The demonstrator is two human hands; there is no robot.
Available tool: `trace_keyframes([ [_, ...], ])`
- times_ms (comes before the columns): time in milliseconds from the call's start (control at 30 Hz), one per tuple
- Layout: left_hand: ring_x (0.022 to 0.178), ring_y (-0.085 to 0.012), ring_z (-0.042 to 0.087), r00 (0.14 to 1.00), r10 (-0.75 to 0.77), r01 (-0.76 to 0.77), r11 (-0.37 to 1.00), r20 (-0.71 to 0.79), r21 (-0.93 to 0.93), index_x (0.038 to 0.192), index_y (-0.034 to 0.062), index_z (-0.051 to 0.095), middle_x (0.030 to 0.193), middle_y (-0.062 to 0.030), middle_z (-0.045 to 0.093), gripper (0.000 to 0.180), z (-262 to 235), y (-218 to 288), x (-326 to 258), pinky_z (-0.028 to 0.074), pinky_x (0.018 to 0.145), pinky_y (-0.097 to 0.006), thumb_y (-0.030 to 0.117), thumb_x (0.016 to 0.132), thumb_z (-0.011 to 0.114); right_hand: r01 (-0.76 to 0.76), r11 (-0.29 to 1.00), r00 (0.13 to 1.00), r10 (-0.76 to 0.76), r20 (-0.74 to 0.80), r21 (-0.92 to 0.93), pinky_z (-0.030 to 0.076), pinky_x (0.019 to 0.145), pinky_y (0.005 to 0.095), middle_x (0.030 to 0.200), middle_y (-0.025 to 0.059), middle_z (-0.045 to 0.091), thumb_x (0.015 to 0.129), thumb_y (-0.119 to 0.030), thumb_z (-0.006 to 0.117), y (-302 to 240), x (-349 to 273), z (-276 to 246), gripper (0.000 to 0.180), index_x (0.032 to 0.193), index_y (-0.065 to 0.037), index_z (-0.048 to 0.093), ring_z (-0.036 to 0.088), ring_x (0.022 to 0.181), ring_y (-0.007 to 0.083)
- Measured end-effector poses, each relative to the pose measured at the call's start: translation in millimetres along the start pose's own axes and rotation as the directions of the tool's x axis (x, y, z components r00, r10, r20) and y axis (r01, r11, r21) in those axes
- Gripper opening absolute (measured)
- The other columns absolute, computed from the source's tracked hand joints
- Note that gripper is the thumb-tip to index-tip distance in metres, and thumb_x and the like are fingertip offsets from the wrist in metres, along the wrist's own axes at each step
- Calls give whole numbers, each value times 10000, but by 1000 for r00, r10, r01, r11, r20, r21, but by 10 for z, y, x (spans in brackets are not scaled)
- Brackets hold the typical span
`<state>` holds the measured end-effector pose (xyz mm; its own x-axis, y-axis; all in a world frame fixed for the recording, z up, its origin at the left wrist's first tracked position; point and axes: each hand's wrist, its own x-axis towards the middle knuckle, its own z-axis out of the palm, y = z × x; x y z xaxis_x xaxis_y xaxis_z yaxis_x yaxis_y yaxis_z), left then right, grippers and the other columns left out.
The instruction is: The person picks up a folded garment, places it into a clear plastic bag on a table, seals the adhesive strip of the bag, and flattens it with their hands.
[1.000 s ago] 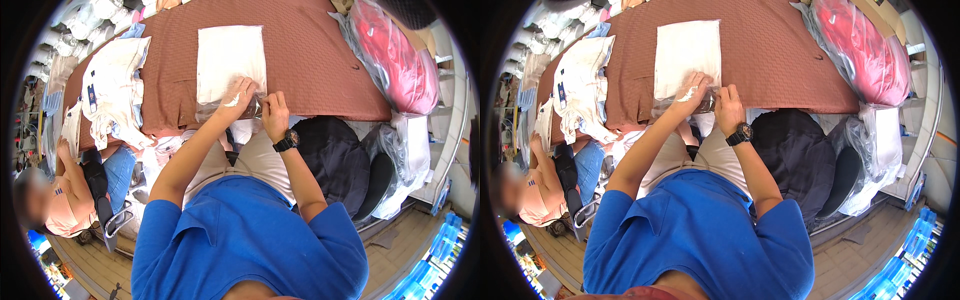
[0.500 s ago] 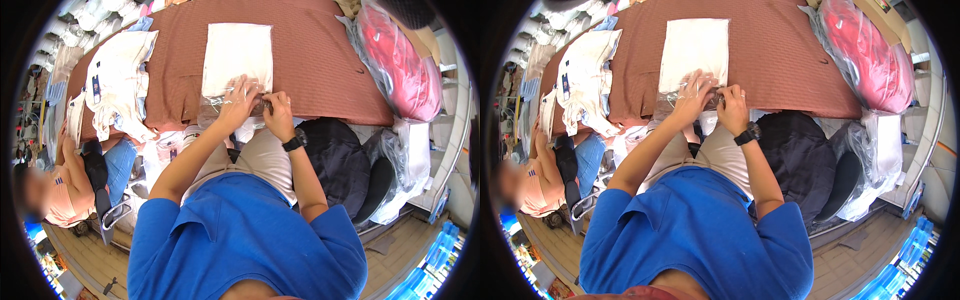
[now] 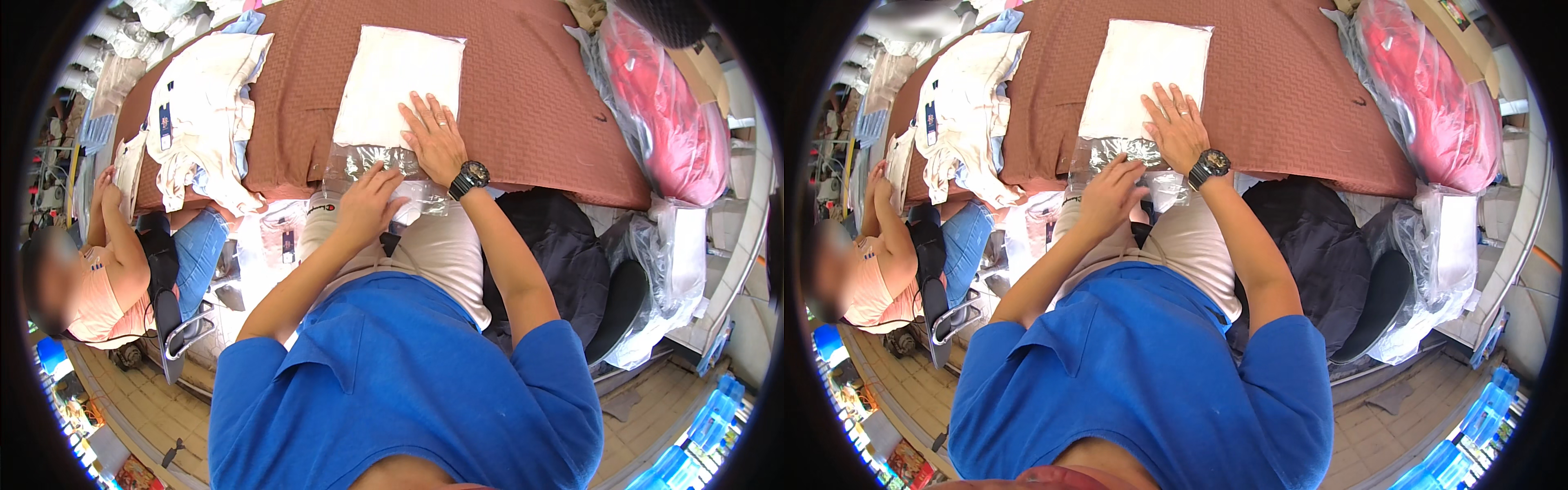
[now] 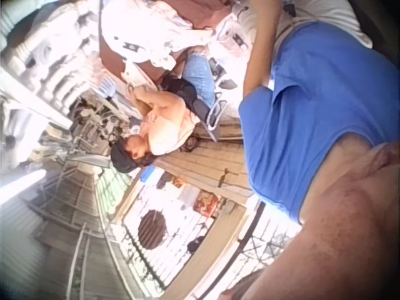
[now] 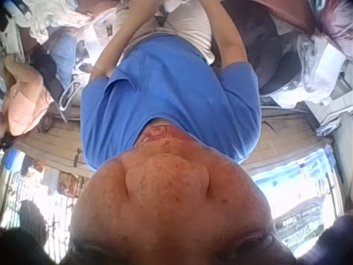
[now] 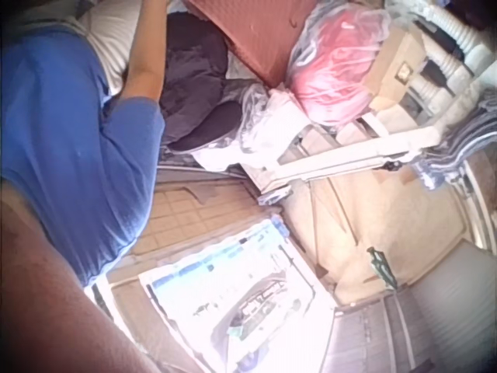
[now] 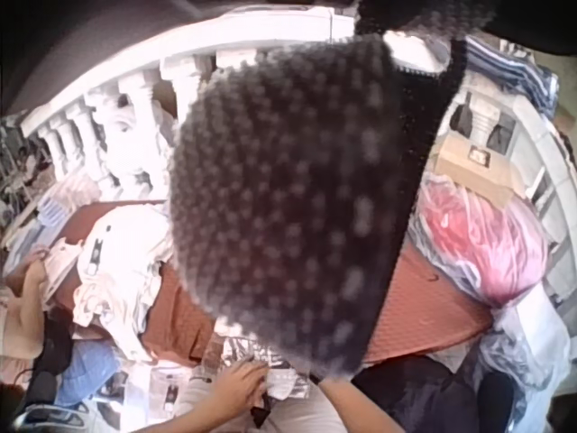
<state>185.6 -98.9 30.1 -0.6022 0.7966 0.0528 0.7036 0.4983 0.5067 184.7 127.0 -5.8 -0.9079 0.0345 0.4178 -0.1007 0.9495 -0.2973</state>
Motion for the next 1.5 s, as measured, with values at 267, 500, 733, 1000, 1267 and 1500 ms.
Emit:
trace_keyframes([
  [267, 1273, -329, 596, 932, 333, -345, 937, -145, -60, 1175, 32, 706, 1268, -115, 679, 250, -527, -913, 376, 484, 1062, -414, -20, 948, 614, 130, 991, 990, -129, 53, -19, 280, 1236, 535, 1636, 112, 388, 1047, -328, 534, 37, -104, -190, 501, 1526, -183, 501, 326, 1519, 358],
  [500, 1269, -364, 584, 982, 144, -168, 964, -124, -206, 1361, 96, 606, 1425, -157, 562, 533, -982, -1171, 69, 487, 1064, -430, -131, 886, 526, 58, 968, 993, -82, 86, 244, 336, 1221, 513, 1573, 143, 448, 901, -119, 638, 154, -711, -838, 615, 1500, -84, 502, 417, 1451, 363],
  [733, 1354, -338, 515, 962, 237, -254, 959, -138, -126, 1367, 84, 609, 1455, -121, 549, 546, -848, -1081, 271, 438, 1123, -449, 17, 844, 749, 40, 981, 999, -38, -12, 191, 415, 1146, 492, 1543, 132, 482, 810, -16, 711, 115, -877, -600, 683, 1466, -72, 528, 485, 1380, 375],
  [1000, 1244, -337, 589, 907, 379, -404, 905, -183, -131, 1159, 42, 665, 1294, -97, 646, 304, -824, -1114, 341, 505, 1029, -428, 35, 865, 744, 113, 970, 989, -88, -122, 217, 489, 1023, 448, 1369, 123, 604, 778, -8, 792, 111, -788, -521, 500, 1255, -76, 660, 562, 1255, 358],
  [1267, 1197, -332, 611, 849, 464, -482, 876, -251, -10, 1012, 24, 640, 1259, -102, 662, 206, -696, -1075, 302, 527, 996, -420, -23, 834, 733, 101, 970, 981, -60, -183, 223, 517, 929, 430, 1202, 106, 667, 787, 58, 745, 47, -706, -618, 230, 986, -41, 683, 601, 1132, 337],
  [1500, 966, -317, 658, 887, 360, -407, 905, -289, -123, 987, 10, 625, 1088, -120, 722, 124, -538, -1182, 359, 561, 832, -401, -64, 892, 658, 193, 941, 977, -157, -147, 279, 572, 825, 391, 1045, 93, 724, 807, 76, 696, 163, -678, -513, 204, 977, -29, 654, 679, 970, 311],
])
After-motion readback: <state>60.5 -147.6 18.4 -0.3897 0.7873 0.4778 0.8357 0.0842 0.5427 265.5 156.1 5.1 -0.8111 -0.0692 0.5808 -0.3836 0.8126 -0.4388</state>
